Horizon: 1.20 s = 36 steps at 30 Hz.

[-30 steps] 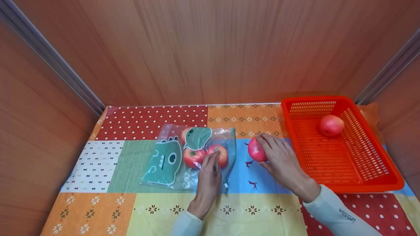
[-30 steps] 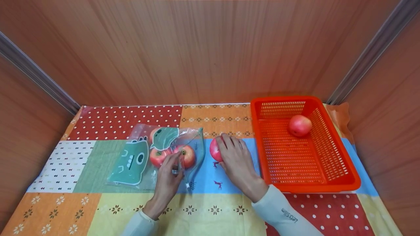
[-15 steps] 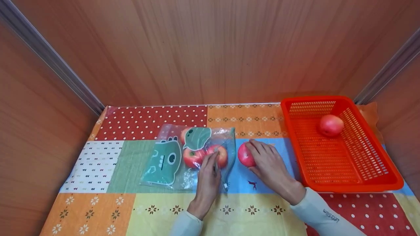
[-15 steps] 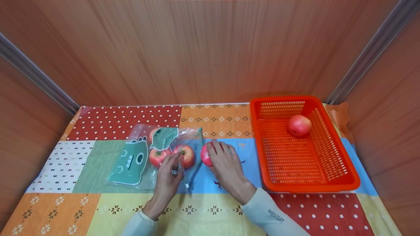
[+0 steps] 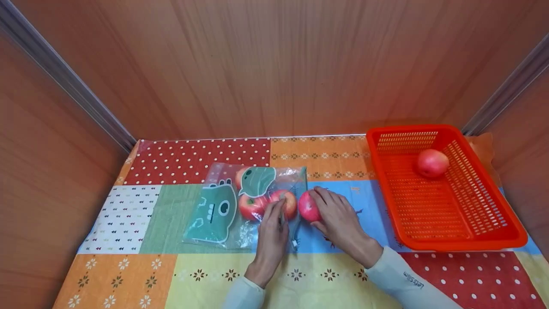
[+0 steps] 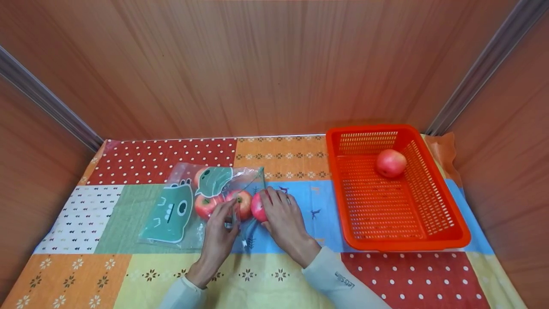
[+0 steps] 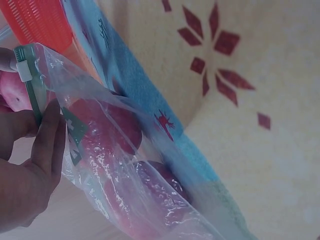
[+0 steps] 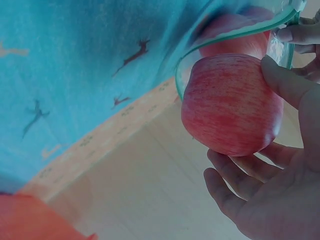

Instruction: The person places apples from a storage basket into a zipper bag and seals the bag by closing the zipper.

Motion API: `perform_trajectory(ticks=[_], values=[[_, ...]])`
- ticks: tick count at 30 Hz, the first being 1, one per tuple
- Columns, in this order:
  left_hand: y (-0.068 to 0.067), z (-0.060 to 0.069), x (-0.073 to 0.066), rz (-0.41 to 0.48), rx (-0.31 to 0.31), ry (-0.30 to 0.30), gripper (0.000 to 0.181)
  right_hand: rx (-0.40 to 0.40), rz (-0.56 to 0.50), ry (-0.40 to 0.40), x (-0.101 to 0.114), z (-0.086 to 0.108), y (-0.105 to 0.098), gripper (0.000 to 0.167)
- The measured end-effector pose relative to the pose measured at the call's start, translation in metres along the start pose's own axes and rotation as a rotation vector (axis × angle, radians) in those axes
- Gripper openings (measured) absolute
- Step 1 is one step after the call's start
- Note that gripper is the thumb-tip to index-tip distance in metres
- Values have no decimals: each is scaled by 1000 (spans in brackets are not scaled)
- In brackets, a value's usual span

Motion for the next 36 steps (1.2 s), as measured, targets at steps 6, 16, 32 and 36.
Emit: perform_trajectory(ticks=[6, 16, 32, 36], values=[[1, 0, 0, -12, 7, -7, 60, 11, -12, 4, 1, -2, 10, 81], [1, -1, 1, 7, 8, -19, 60, 18, -19, 36, 1, -2, 19, 80], [2, 1, -3, -27, -12, 24, 63, 5, -40, 69, 10, -13, 30, 83], [2, 1, -4, -9, -10, 19, 60, 10, -47, 80, 13, -16, 35, 82]])
Point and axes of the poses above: each hand's wrist, its own z-axis away from the middle knuckle, its own y-axis out of the palm, x = y × z, the point moved 9 cm from there along -z, towards the middle knuckle, and after that the axes turned 2 degrees about -x, right-handed, at the moved point
